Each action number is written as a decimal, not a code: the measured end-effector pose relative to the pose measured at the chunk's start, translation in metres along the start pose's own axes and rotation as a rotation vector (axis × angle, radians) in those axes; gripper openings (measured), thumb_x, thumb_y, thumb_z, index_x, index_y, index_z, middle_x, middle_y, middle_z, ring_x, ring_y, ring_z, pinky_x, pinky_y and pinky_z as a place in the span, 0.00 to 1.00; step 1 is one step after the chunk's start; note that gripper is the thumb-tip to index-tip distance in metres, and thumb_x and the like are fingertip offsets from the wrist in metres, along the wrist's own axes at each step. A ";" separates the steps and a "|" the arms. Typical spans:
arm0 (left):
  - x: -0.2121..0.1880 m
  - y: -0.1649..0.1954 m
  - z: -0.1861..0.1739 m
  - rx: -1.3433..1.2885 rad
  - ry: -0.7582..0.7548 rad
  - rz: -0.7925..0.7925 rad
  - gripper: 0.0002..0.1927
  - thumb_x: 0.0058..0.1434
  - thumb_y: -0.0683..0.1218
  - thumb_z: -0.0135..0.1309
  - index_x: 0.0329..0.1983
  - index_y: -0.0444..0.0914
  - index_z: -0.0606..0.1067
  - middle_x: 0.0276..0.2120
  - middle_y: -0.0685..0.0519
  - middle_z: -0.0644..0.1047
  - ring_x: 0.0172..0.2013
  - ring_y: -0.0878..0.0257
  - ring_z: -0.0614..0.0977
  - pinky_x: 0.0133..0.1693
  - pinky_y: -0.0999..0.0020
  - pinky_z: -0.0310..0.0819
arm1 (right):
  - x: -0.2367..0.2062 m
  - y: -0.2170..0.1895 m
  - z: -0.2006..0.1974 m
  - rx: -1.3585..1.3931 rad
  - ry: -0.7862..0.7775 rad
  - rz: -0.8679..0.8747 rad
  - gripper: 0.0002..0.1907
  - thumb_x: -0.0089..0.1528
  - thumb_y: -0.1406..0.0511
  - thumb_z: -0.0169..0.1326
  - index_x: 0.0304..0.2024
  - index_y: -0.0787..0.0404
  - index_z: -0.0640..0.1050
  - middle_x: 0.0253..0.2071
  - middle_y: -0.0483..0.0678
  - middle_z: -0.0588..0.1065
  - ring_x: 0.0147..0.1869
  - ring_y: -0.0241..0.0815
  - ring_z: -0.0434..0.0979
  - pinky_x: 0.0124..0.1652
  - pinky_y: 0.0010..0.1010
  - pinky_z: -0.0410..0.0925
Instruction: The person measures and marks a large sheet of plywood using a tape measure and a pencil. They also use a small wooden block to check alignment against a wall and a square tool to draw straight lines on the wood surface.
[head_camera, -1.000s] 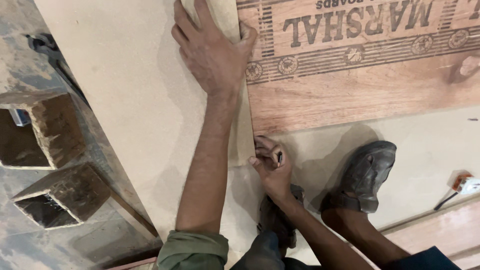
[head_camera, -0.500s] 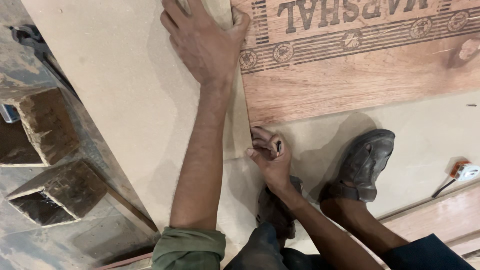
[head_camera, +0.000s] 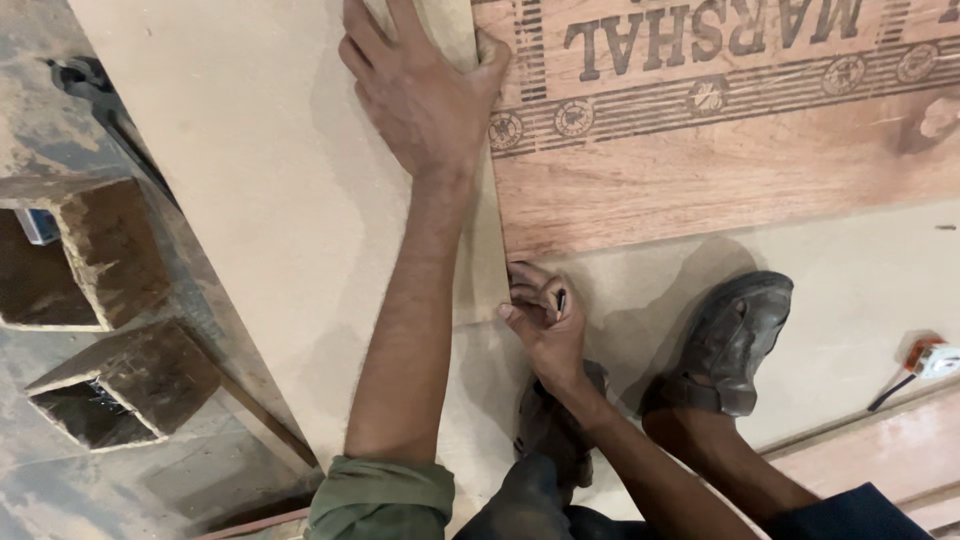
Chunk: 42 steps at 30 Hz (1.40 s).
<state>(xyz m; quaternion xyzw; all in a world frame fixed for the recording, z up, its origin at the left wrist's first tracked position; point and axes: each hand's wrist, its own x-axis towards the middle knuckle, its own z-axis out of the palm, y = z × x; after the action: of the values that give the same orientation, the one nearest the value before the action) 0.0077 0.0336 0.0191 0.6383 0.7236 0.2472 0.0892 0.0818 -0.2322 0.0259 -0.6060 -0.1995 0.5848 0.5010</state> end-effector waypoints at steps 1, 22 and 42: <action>0.000 0.001 -0.001 0.006 0.006 0.005 0.53 0.45 0.60 0.79 0.66 0.34 0.63 0.63 0.36 0.63 0.57 0.43 0.71 0.50 0.48 0.78 | 0.001 -0.002 0.001 0.014 -0.001 0.004 0.21 0.60 0.79 0.60 0.37 0.58 0.61 0.63 0.61 0.73 0.54 0.42 0.78 0.52 0.33 0.75; 0.001 0.001 0.001 -0.008 0.022 -0.018 0.52 0.47 0.59 0.76 0.67 0.35 0.62 0.64 0.37 0.62 0.58 0.44 0.70 0.51 0.48 0.77 | 0.027 -0.076 0.003 -0.587 0.270 -0.358 0.11 0.74 0.63 0.47 0.49 0.66 0.75 0.46 0.50 0.65 0.52 0.40 0.65 0.51 0.28 0.63; -0.004 -0.004 0.010 0.051 0.062 0.045 0.14 0.71 0.44 0.55 0.56 0.32 0.73 0.58 0.39 0.67 0.60 0.42 0.69 0.59 0.44 0.68 | 0.054 -0.071 0.016 -1.020 -0.017 -0.719 0.13 0.62 0.77 0.62 0.50 0.68 0.80 0.47 0.53 0.80 0.47 0.49 0.81 0.47 0.36 0.73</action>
<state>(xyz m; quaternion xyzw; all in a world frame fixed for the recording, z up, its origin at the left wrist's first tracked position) 0.0089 0.0316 0.0078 0.6484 0.7176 0.2501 0.0448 0.1043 -0.1514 0.0608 -0.6593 -0.6490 0.2156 0.3124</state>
